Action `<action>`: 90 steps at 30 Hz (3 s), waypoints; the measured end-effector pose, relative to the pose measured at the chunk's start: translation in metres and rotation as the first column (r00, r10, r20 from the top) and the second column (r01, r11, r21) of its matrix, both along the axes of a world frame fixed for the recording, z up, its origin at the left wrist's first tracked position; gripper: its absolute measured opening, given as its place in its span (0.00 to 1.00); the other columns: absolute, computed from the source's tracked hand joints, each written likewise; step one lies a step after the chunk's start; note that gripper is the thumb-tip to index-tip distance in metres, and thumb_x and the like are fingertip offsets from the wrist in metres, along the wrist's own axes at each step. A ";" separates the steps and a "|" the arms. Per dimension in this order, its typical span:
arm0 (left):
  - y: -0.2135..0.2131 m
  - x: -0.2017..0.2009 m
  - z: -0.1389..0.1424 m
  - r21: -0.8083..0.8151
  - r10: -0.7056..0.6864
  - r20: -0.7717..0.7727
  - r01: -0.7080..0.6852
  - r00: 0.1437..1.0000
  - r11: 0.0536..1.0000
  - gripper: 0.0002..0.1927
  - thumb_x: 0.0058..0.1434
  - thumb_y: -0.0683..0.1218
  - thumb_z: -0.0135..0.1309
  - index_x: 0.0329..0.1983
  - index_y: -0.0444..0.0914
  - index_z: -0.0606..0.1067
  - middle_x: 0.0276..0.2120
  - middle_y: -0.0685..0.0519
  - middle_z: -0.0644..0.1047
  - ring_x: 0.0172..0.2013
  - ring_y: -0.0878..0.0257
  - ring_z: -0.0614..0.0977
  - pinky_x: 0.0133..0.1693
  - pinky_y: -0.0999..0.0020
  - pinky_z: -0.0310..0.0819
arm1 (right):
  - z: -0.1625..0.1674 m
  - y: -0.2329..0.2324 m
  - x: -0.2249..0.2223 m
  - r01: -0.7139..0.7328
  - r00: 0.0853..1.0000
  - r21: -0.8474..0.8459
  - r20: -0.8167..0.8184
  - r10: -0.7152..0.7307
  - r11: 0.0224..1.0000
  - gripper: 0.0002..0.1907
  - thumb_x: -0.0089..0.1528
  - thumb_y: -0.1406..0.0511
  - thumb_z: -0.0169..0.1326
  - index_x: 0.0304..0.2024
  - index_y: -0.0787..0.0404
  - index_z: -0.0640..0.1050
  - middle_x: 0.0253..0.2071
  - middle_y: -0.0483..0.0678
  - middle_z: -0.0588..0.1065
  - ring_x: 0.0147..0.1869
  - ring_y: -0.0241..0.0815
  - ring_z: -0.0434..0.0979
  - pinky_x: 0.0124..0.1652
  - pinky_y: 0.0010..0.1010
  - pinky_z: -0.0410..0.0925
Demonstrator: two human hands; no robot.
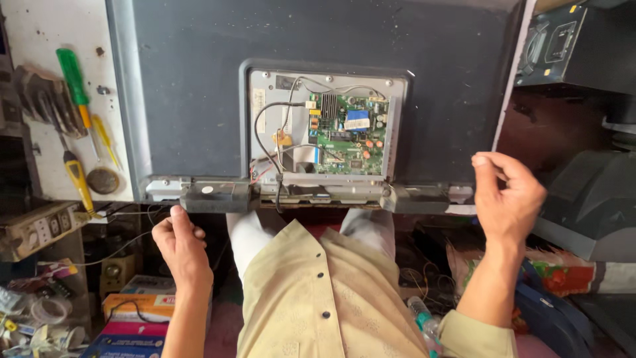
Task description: The person uses a multimeter to test points on a circuit board inside a disassembled CRT television. They then use a screwdriver to remove a metal bracket and disconnect wires from a power supply unit, placing the unit aside.
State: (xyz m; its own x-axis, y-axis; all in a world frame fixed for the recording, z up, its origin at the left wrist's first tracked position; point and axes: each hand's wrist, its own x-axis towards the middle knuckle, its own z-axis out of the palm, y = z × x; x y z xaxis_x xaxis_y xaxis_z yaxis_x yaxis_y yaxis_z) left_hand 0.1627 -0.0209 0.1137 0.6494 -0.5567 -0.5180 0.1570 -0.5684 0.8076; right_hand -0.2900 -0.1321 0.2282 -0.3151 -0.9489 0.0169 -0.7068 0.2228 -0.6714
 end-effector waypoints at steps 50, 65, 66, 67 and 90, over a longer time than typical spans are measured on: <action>-0.002 0.028 -0.029 -0.056 0.276 -0.545 -0.363 0.792 0.930 0.37 0.62 0.65 0.54 0.54 0.28 0.69 0.51 0.41 0.70 0.55 0.45 0.76 0.61 0.47 0.72 | -0.103 0.075 -0.073 0.215 0.967 0.232 -0.184 -0.174 0.949 0.24 0.62 0.59 0.62 0.54 0.70 0.79 0.45 0.61 0.81 0.48 0.47 0.84 0.50 0.33 0.72; 0.007 0.021 -0.031 0.124 0.277 -0.314 -0.250 0.908 0.960 0.34 0.64 0.60 0.50 0.65 0.32 0.64 0.56 0.45 0.71 0.53 0.54 0.77 0.53 0.55 0.71 | -0.097 0.107 -0.082 0.196 0.980 -0.029 -0.038 -0.197 0.980 0.17 0.66 0.66 0.58 0.54 0.72 0.80 0.46 0.57 0.82 0.50 0.42 0.84 0.52 0.29 0.73; 0.011 0.017 -0.033 0.031 0.259 -0.220 -0.258 0.941 0.966 0.31 0.66 0.57 0.52 0.63 0.32 0.64 0.55 0.45 0.71 0.52 0.56 0.76 0.53 0.58 0.71 | -0.092 0.110 -0.078 0.209 0.976 -0.112 -0.032 -0.214 0.972 0.16 0.66 0.67 0.56 0.54 0.72 0.80 0.46 0.56 0.83 0.49 0.41 0.84 0.52 0.28 0.74; 0.015 0.009 -0.035 -0.065 0.246 -0.121 -0.255 0.962 0.965 0.28 0.67 0.54 0.54 0.61 0.31 0.64 0.54 0.44 0.70 0.52 0.57 0.75 0.54 0.61 0.71 | -0.086 0.113 -0.074 0.253 0.967 -0.121 0.052 -0.248 0.960 0.15 0.65 0.68 0.58 0.52 0.71 0.80 0.45 0.55 0.83 0.45 0.39 0.83 0.49 0.28 0.74; 0.050 -0.042 0.003 -0.253 0.038 0.269 0.033 0.962 0.967 0.13 0.75 0.49 0.53 0.37 0.35 0.74 0.22 0.61 0.68 0.23 0.76 0.65 0.26 0.78 0.57 | -0.055 0.095 0.021 -0.524 0.812 0.015 -0.294 0.505 0.852 0.21 0.53 0.64 0.69 0.49 0.59 0.83 0.51 0.47 0.79 0.59 0.49 0.75 0.59 0.42 0.65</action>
